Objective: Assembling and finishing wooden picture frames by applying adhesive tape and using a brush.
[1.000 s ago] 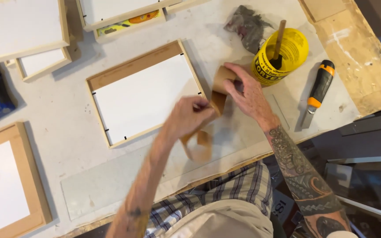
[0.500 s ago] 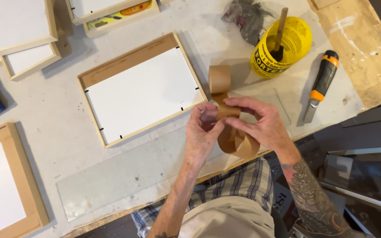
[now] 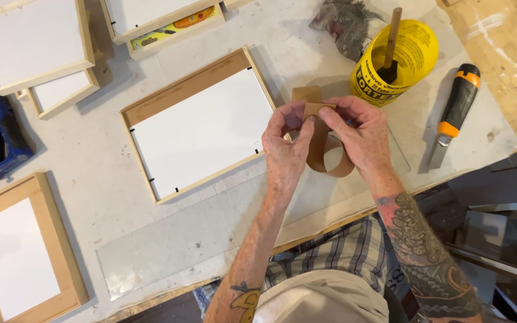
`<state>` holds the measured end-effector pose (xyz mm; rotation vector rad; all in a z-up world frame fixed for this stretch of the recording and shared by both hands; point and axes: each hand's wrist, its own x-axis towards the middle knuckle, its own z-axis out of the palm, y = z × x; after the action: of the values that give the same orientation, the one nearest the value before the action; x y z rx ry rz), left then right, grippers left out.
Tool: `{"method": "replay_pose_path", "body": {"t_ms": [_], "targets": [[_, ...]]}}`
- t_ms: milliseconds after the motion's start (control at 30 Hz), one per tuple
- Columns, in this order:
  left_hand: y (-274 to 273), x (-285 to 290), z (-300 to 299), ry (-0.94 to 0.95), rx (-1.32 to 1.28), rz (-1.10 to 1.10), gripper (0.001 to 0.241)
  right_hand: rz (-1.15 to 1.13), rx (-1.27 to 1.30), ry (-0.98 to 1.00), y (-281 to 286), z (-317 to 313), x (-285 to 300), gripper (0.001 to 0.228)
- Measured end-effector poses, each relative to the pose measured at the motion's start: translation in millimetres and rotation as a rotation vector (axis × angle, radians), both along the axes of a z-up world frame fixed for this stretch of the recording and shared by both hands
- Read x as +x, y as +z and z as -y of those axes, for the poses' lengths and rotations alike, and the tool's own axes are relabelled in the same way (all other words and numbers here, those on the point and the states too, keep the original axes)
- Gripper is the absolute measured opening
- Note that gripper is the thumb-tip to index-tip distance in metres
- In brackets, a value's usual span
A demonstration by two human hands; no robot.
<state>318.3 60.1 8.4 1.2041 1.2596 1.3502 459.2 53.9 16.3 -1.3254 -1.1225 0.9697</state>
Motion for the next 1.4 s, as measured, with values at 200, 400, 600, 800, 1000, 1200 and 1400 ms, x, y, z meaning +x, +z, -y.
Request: {"method": "replay_pose_path", "body": {"t_ms": [200,400,600,800,1000,1200,1400], "targets": [[3,5,-1,0.099,0.030,0.001,0.018,-0.043,-0.032,-0.025,4,-5,-4,0.020],[0,11,0,0.128,0.005,0.055,0.019,-0.093,-0.061,-0.068,8,-4,-8,0.022],[-9,11,-3,0.128,0.017,0.093,0.018,-0.124,-0.077,-0.057,10,-2,-9,0.020],[-18,13,1,0.136,0.043,0.090,0.017,0.103,0.022,-0.062,23,-3,-12,0.018],[-9,16,11,0.154,0.031,0.144,0.017,0.149,0.017,-0.065,14,-1,-8,0.010],[-2,7,13,0.230,-0.001,0.261,0.017,0.197,-0.127,-0.144,-8,23,35,0.012],[-10,7,15,0.164,0.012,0.242,0.023,0.011,-0.062,-0.024,20,16,2,0.016]]}}
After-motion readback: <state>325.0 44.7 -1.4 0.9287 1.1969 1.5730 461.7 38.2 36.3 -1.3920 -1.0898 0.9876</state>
